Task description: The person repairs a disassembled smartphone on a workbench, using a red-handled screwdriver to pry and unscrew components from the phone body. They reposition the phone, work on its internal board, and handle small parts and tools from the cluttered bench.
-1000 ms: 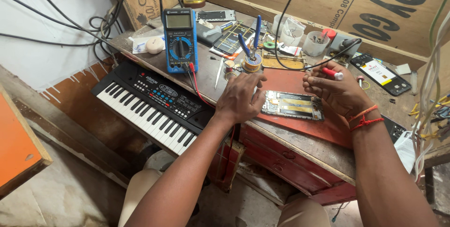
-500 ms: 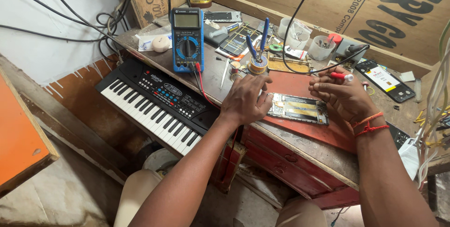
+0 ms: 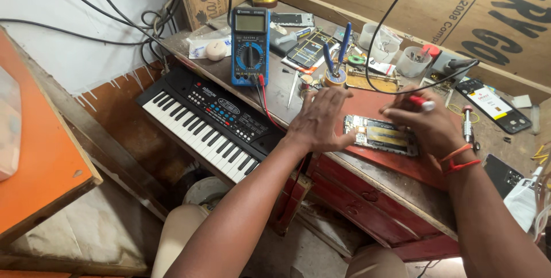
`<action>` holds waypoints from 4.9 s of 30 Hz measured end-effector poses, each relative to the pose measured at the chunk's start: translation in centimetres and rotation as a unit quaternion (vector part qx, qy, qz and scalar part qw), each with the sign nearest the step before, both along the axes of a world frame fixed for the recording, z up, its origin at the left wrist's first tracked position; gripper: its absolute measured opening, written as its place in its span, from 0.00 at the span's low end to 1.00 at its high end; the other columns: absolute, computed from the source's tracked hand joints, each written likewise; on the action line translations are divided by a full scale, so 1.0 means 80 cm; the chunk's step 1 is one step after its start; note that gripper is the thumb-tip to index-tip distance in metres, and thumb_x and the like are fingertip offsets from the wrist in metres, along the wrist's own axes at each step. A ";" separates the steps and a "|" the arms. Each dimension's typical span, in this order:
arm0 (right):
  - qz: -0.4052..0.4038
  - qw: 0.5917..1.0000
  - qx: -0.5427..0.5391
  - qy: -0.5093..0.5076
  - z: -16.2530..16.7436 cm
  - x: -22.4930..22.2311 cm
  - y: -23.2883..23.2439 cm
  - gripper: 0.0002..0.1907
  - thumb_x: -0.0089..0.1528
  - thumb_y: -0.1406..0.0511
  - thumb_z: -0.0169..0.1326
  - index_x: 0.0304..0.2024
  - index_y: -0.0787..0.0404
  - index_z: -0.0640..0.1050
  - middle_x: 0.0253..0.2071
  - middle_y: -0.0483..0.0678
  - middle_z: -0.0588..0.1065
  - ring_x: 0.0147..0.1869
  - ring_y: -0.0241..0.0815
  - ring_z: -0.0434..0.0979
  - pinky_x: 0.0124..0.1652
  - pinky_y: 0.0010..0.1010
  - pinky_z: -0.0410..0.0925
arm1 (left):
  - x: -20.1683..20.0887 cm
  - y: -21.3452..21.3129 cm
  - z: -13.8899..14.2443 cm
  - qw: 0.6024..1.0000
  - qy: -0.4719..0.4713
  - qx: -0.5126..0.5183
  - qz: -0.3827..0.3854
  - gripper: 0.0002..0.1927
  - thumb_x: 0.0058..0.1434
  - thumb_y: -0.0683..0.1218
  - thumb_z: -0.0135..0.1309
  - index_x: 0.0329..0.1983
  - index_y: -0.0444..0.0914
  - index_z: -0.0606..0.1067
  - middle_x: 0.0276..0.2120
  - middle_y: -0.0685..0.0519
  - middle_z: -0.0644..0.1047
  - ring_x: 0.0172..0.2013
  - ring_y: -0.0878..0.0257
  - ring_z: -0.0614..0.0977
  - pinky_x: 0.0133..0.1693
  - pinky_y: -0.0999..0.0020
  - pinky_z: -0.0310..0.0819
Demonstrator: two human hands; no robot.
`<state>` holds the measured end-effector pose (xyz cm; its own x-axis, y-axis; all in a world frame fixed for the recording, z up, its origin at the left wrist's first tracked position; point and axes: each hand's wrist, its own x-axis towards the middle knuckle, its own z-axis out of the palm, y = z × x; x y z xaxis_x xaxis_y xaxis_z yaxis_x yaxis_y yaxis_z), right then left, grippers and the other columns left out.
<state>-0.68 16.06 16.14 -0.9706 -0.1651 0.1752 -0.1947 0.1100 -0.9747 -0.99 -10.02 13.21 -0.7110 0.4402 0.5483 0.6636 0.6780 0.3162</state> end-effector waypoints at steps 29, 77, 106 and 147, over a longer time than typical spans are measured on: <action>-0.012 0.956 0.262 0.128 -0.013 -0.042 -0.067 0.11 0.54 0.72 0.65 0.30 0.65 0.73 0.29 0.45 0.78 0.37 0.29 0.79 0.37 0.25 0.73 | -0.001 0.004 -0.014 1.000 0.026 0.011 -0.004 0.60 0.46 0.76 0.61 0.72 0.39 0.55 0.60 0.42 0.68 0.65 0.47 0.68 0.67 0.45 0.54; -0.045 0.917 0.355 0.178 -0.022 -0.036 -0.078 0.12 0.56 0.65 0.65 0.34 0.65 0.76 0.27 0.48 0.76 0.31 0.36 0.73 0.36 0.33 0.69 | 0.003 0.001 -0.018 0.998 0.021 0.053 -0.011 0.53 0.49 0.72 0.62 0.69 0.41 0.57 0.55 0.46 0.76 0.58 0.49 0.75 0.62 0.48 0.60; -0.027 0.935 0.324 0.140 -0.022 -0.035 -0.075 0.09 0.58 0.69 0.62 0.37 0.66 0.75 0.28 0.49 0.78 0.32 0.36 0.79 0.35 0.32 0.72 | 0.002 0.001 -0.021 0.998 0.017 0.055 -0.011 0.53 0.49 0.72 0.62 0.69 0.39 0.57 0.51 0.45 0.78 0.57 0.49 0.77 0.62 0.50 0.60; -0.041 0.987 0.011 0.153 -0.020 -0.041 -0.042 0.33 0.79 0.50 0.37 0.36 0.70 0.79 0.27 0.43 0.74 0.28 0.30 0.71 0.30 0.22 0.65 | 0.000 0.011 -0.017 0.999 -0.038 -0.021 0.017 0.50 0.50 0.74 0.57 0.69 0.41 0.63 0.57 0.45 0.76 0.61 0.53 0.75 0.64 0.51 0.58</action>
